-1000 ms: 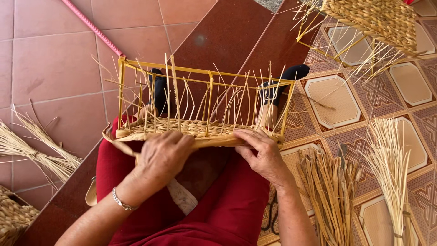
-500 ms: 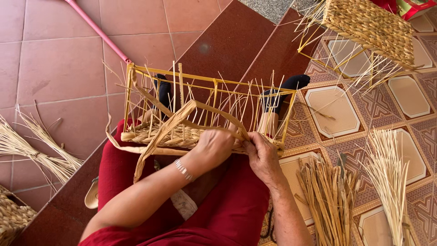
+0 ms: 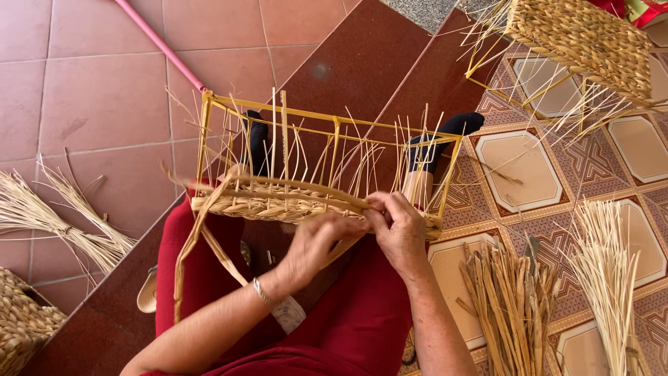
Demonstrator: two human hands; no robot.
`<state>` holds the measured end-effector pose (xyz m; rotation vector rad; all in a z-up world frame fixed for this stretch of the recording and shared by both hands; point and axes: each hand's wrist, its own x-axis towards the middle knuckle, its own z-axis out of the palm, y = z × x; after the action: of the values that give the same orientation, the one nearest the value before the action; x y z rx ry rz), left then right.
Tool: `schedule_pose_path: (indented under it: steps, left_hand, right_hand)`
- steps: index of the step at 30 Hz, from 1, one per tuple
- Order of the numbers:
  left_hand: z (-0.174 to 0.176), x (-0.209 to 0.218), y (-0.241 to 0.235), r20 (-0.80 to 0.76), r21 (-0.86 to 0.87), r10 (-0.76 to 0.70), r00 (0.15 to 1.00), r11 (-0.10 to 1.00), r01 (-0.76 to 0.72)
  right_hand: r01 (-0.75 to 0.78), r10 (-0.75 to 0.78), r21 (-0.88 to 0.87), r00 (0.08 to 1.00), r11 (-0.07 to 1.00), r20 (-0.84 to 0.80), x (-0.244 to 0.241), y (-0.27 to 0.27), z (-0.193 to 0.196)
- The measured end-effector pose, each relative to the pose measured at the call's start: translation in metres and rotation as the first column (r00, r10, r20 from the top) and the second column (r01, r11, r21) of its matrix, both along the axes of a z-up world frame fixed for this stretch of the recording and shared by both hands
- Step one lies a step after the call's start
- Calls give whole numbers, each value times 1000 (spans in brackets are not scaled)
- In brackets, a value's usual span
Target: The person weaves dried palm leaves into a rectangular basket frame, interlacing strands by hand and trimming excess with scissors. The person then wipes a finished basket with a blue cloth.
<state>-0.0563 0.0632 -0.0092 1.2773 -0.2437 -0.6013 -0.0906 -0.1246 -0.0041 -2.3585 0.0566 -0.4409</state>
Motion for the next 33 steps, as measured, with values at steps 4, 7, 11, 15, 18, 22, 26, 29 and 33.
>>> schedule_pose_path:
  steps: [4, 7, 11, 15, 18, 22, 26, 29, 33]
  left_hand:
    - [5, -12, 18, 835, 343, -239, 496, 930, -129]
    - [5, 16, 26, 904, 395, -414, 109, 707, -587]
    - [-3, 25, 40, 781, 391, -624, -15, 508, -767]
    - [-16, 4, 48, 675, 560, -738, 2, 511, -652]
    - [-24, -2, 50, 702, 650, -704, 108, 571, -502]
    - [-19, 12, 59, 513, 858, -743, 430, 450, -247]
    - [-2, 6, 72, 808, 573, -568, 155, 699, -427]
    - [3, -7, 79, 921, 314, -387, -35, 796, -518]
    - [-9, 1, 77, 961, 273, -266, 76, 871, -408]
  right_hand:
    - [28, -27, 14, 998, 1000, -55, -4, -1, 1]
    - [-176, 178, -60, 983, 983, 37, -7, -10, 3]
    - [-119, 127, -81, 987, 990, 99, -8, -11, -10]
    - [47, -32, -91, 986, 995, 162, 1, -7, -28]
    - [58, -48, -45, 978, 997, 205, 1, -5, -35]
    - [24, -1, -76, 957, 997, 289, -1, -4, -32]
    - [76, -34, -121, 948, 990, 316, 2, 0, -30]
    - [98, 3, -248, 927, 964, 376, 6, 8, -35]
    - [-26, 123, -303, 944, 953, 307, 6, 13, -32]
